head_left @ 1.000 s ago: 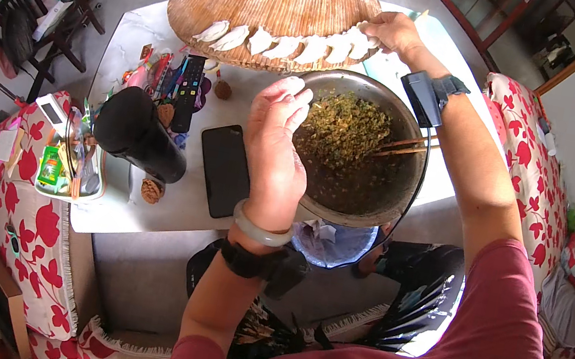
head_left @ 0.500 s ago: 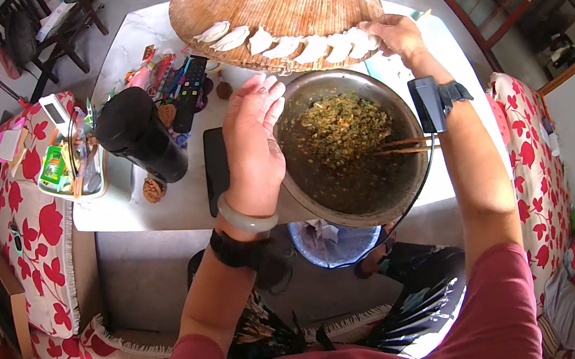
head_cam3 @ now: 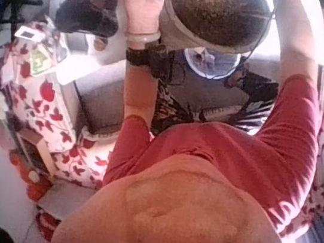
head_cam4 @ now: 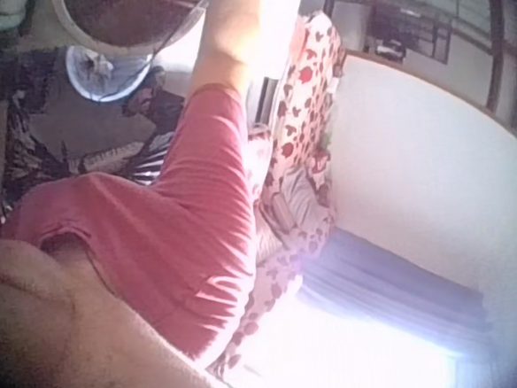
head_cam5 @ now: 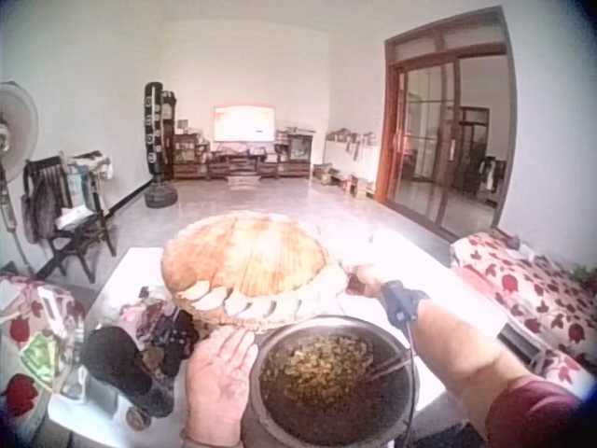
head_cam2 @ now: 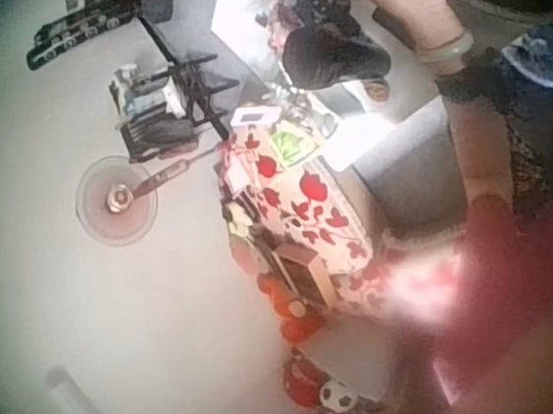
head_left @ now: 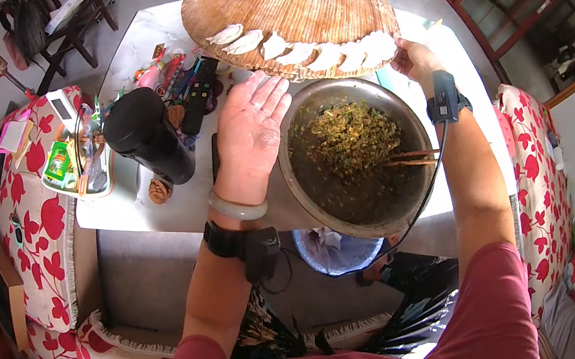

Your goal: Filling and folding dumpling wrappers with a vegetable and meat mixture.

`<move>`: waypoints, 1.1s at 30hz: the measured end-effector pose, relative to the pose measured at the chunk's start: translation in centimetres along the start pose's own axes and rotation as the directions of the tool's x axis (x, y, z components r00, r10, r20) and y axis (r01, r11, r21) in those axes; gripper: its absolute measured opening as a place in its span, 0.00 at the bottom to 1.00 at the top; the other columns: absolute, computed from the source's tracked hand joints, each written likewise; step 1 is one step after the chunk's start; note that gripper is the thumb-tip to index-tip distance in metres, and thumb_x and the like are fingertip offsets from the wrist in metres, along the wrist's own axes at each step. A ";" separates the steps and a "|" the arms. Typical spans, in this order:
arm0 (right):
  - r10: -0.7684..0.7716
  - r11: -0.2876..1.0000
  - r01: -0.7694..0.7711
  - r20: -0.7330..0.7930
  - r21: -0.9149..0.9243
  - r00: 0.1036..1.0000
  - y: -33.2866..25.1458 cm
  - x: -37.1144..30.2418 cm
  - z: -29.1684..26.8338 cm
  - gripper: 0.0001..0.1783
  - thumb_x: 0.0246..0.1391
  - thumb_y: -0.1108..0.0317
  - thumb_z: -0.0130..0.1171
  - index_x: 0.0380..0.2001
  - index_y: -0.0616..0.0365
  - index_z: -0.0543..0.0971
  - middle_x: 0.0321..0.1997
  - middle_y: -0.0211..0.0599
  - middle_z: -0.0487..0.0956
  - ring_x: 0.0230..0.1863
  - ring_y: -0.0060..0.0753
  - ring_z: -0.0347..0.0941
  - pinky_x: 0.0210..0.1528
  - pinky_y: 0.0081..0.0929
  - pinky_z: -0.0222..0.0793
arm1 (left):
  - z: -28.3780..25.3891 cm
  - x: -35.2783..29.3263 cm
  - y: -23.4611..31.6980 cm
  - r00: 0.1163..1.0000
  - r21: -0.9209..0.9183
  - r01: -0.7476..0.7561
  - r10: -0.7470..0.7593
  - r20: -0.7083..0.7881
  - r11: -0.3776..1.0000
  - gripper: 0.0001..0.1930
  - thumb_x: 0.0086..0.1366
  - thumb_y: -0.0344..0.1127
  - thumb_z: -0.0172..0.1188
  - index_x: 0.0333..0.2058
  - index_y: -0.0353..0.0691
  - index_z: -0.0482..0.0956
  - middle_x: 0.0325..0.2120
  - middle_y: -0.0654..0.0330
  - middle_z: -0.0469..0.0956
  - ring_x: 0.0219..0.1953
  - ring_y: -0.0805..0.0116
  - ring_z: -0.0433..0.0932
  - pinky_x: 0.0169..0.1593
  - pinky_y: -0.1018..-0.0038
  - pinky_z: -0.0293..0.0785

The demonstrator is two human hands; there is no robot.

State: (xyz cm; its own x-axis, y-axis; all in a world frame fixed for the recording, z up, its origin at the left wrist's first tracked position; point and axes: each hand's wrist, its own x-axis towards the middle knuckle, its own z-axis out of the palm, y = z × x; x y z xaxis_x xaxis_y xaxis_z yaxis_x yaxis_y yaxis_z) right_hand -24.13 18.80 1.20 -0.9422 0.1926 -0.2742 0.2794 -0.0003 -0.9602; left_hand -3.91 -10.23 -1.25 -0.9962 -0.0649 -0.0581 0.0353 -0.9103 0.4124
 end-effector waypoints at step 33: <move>-0.514 0.809 0.536 0.151 -0.240 0.844 5.8 -34.8 2.8 0.11 0.59 0.64 0.57 0.41 0.57 0.80 0.35 0.31 0.80 0.33 0.24 0.75 0.35 0.17 0.70 | 5.6 -10.5 0.7 0.367 0.471 -0.882 0.589 0.721 -0.028 0.14 0.62 0.22 0.43 0.46 0.28 0.69 0.45 0.41 0.69 0.50 0.44 0.68 0.56 0.58 0.63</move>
State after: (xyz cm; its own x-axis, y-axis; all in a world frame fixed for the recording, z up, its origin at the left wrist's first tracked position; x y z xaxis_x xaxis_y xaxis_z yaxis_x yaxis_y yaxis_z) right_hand 9.72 9.33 5.04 -0.9670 0.0147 0.2542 -0.2344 0.3384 -0.9113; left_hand 6.17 -7.92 4.76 -0.4018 -0.2651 0.8765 0.8397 0.2751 0.4682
